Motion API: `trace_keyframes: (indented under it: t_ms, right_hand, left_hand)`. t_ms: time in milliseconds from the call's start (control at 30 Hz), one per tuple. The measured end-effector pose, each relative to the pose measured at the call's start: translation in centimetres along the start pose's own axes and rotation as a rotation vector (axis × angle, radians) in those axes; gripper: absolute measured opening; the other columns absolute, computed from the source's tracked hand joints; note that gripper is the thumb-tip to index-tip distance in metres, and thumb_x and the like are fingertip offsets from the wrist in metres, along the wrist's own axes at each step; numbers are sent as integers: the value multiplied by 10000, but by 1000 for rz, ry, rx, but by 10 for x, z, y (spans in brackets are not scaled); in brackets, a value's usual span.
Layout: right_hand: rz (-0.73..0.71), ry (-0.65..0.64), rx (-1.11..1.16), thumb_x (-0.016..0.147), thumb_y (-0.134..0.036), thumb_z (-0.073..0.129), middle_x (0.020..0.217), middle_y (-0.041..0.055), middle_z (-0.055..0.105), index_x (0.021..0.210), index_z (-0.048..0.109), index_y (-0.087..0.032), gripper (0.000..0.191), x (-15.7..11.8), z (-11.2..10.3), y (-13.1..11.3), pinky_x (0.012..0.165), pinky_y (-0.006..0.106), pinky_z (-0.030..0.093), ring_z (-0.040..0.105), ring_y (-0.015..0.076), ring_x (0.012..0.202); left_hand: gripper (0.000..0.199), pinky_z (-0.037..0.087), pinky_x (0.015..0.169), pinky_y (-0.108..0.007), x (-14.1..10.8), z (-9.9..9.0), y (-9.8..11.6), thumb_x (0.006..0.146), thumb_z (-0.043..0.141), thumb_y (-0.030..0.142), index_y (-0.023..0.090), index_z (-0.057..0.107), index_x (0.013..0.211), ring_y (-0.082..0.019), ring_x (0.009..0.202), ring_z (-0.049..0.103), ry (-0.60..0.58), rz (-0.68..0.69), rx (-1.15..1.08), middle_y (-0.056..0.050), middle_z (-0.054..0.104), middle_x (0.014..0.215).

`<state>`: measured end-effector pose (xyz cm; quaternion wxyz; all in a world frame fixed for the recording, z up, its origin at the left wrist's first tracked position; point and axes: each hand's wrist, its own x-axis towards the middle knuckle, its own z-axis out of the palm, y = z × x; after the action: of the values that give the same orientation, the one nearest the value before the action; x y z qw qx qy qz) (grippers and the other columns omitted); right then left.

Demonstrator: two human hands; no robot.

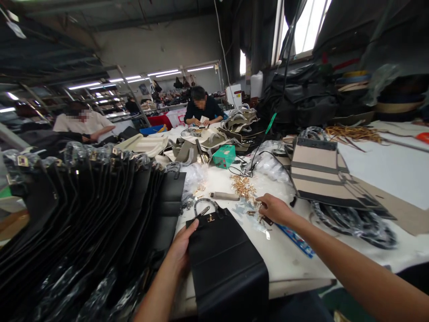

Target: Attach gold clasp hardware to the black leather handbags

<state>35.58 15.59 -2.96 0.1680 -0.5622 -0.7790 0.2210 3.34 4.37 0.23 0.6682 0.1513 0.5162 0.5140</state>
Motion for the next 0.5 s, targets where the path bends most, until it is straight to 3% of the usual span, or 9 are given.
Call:
trace_keyframes:
  t_ms: [100,167,333,433,500]
  right_hand:
    - [14,10,76,744,-189,610,889,50,672,920,757,-231,234,-2,-4,-1,703,253,387,594,203,825]
    - [28,27,156,738,-196,605,902,53,689,931,753,-228,245,-4,-4,-5,700,261,403,607,211,826]
    - [40,-34,443,817,-288,543,788,33,717,1025,707,-184,285,-10,10,-30,589,252,471,641,173,635]
    - [35,-28,637,852,-361,531,831,58,734,1058,702,-172,327,-7,24,-58,606,275,516,679,197,704]
    - [10,14,763,837,-387,563,909,68,741,1042,716,-190,323,-1,34,-79,703,325,541,690,226,808]
  left_hand:
    - [551,574,771,-473,2,0,6,831,588,590,138,673,1135,-341,875,722,-17,-72,-68,-156,756,925]
    - [600,560,807,-485,6,0,9,863,496,629,138,662,1165,-338,895,718,-26,-42,-99,-152,753,954]
    - [457,552,809,-470,18,-2,16,866,551,481,83,702,1033,-312,783,725,-101,-104,-115,-147,760,839]
    - [282,557,757,-409,26,-2,19,823,609,343,88,718,872,-259,665,711,-61,-109,-83,-122,755,741]
    - [206,545,742,-360,26,0,19,792,627,274,95,716,839,-225,639,698,-65,-71,-67,-104,756,738]
